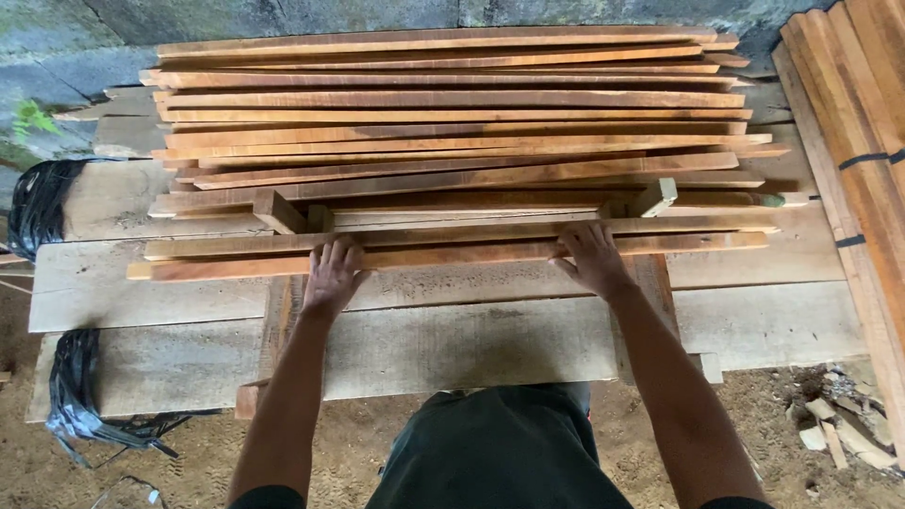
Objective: Sorting and stacking thin wood planks on a workbench in a workshop.
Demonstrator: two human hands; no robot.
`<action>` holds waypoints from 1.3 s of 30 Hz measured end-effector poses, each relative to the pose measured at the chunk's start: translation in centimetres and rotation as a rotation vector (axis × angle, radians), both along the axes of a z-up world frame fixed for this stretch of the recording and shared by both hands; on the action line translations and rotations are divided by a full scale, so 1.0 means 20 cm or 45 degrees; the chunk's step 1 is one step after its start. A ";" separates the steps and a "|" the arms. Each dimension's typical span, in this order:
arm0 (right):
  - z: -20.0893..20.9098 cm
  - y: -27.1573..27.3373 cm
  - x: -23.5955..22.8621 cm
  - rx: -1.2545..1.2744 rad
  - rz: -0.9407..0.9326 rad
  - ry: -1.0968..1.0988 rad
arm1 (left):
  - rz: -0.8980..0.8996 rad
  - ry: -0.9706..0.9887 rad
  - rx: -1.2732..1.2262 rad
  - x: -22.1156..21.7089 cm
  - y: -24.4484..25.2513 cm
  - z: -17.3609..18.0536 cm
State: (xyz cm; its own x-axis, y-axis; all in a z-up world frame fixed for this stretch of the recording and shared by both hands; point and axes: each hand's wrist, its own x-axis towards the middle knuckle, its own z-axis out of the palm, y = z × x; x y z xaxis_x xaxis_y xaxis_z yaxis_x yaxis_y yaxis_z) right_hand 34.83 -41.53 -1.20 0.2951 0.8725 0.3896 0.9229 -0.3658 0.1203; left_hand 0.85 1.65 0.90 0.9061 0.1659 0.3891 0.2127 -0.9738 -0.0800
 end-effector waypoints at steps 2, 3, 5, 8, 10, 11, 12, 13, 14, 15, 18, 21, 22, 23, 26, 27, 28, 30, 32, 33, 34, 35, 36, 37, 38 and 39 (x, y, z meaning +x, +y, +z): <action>0.09 0.02 -0.01 0.029 -0.005 0.032 | -0.001 -0.013 0.021 0.02 -0.01 0.07; 0.14 0.03 -0.02 0.057 -0.015 0.063 | -0.006 -0.026 0.042 0.04 -0.02 0.11; 0.11 0.03 0.02 0.051 -0.028 0.077 | -0.016 -0.008 0.010 0.06 0.02 0.08; 0.16 0.02 0.03 -0.023 -0.067 0.181 | -0.004 0.078 -0.109 0.06 0.04 0.06; 0.18 0.02 0.03 -0.086 -0.095 0.269 | 0.015 0.145 -0.192 0.06 0.08 0.03; 0.18 0.03 0.03 -0.168 -0.116 0.327 | 0.005 0.208 -0.179 0.07 0.12 -0.01; 0.19 0.03 0.03 -0.248 -0.137 0.382 | -0.006 0.269 -0.164 0.08 0.15 -0.04; 0.18 0.03 0.04 -0.247 -0.141 0.381 | -0.010 0.268 -0.162 0.08 0.18 -0.10; 0.18 0.03 0.06 -0.306 -0.154 0.311 | -0.011 0.296 -0.193 0.09 0.21 -0.15; 0.18 0.03 0.08 -0.366 -0.167 0.240 | -0.012 0.325 -0.224 0.10 0.24 -0.20; 0.09 0.01 0.14 -0.356 -0.149 0.210 | -0.012 0.342 -0.167 0.09 0.22 -0.15; 0.13 0.04 0.11 -0.296 -0.150 0.203 | 0.041 0.457 -0.175 0.12 0.18 -0.10; 0.16 0.06 0.07 -0.298 -0.148 0.210 | 0.043 0.464 -0.176 0.13 0.14 -0.07; 0.20 0.08 0.04 -0.348 -0.214 0.298 | 0.002 0.452 -0.265 0.15 0.10 -0.03; 0.37 0.20 -0.02 -0.474 -0.328 0.438 | -0.063 0.477 -0.367 0.27 0.01 0.10; 0.42 0.22 -0.05 -0.570 -0.370 0.508 | -0.079 0.535 -0.399 0.30 -0.04 0.13; 0.35 0.23 -0.03 -0.574 -0.374 0.516 | -0.084 0.543 -0.402 0.35 -0.07 0.10; 0.20 0.27 0.04 -0.643 -0.321 0.503 | -0.127 0.658 -0.397 0.46 -0.12 0.06; 0.22 0.28 0.05 -0.686 -0.292 0.525 | -0.178 0.573 -0.344 0.52 -0.09 -0.14; 0.23 0.29 0.05 -0.730 -0.261 0.548 | -0.227 0.490 -0.293 0.55 -0.07 -0.24; 0.23 0.30 0.06 -0.731 -0.265 0.550 | -0.231 0.491 -0.294 0.56 -0.08 -0.23; 0.23 0.30 0.06 -0.711 -0.207 0.539 | -0.244 0.389 -0.254 0.57 -0.09 -0.21; 0.23 0.30 0.06 -0.693 -0.148 0.529 | -0.255 0.287 -0.215 0.58 -0.10 -0.20; 0.24 0.29 0.07 -0.696 -0.151 0.531 | -0.258 0.288 -0.218 0.57 -0.10 -0.17; 0.25 0.29 0.08 -0.662 -0.118 0.503 | -0.283 0.238 -0.184 0.57 -0.10 -0.15; 0.25 0.29 0.08 -0.627 -0.084 0.474 | -0.308 0.189 -0.149 0.56 -0.10 -0.12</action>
State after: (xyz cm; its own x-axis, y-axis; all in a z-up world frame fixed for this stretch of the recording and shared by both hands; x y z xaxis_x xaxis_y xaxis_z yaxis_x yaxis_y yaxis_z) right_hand 36.47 -35.80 3.90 0.3932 0.8987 -0.1940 0.9126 -0.4071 -0.0363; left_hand 12.15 -0.41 -1.50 0.9702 -0.0260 0.2408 -0.0324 -0.9992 0.0228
